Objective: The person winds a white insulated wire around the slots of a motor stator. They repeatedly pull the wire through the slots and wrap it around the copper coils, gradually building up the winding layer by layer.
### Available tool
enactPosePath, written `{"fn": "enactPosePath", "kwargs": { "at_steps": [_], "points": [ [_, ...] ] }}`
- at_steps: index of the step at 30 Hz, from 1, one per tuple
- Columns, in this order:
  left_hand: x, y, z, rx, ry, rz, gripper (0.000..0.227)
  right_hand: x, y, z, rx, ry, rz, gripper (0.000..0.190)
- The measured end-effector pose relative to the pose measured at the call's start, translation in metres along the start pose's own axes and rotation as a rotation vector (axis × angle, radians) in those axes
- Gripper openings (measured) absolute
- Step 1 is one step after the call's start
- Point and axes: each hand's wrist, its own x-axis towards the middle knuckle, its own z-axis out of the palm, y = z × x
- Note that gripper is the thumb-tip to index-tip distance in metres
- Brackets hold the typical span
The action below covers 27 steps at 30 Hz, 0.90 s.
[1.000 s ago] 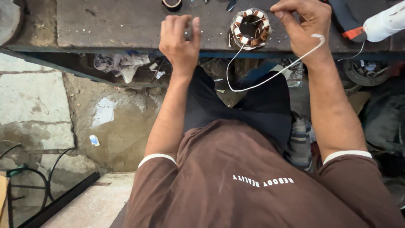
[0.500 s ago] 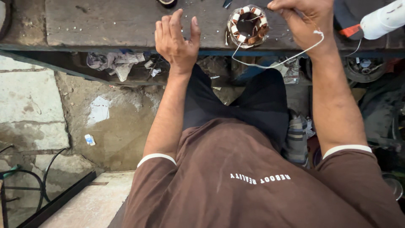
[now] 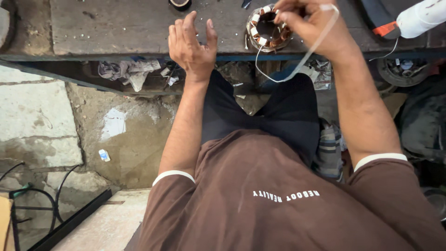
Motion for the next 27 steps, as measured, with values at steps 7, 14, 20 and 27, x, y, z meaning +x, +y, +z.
{"fn": "enactPosePath", "kwargs": {
  "at_steps": [7, 14, 20, 27],
  "points": [
    [0.001, 0.002, -0.002, 0.038, -0.022, -0.006, 0.031, 0.002, -0.022, 0.021, -0.144, -0.023, 0.274, 0.029],
    [0.007, 0.047, -0.019, -0.177, -0.097, 0.121, 0.041, -0.016, -0.049, 0.038, -0.236, 0.191, 0.160, 0.030],
    [0.009, 0.081, -0.028, -0.438, -0.295, 0.085, 0.024, -0.048, -0.057, 0.062, -0.273, 0.348, 0.107, 0.028],
    [0.028, 0.075, -0.024, -0.686, -0.457, -0.140, 0.009, -0.062, -0.054, 0.076, -0.516, 0.425, -0.023, 0.026]
  ]
}}
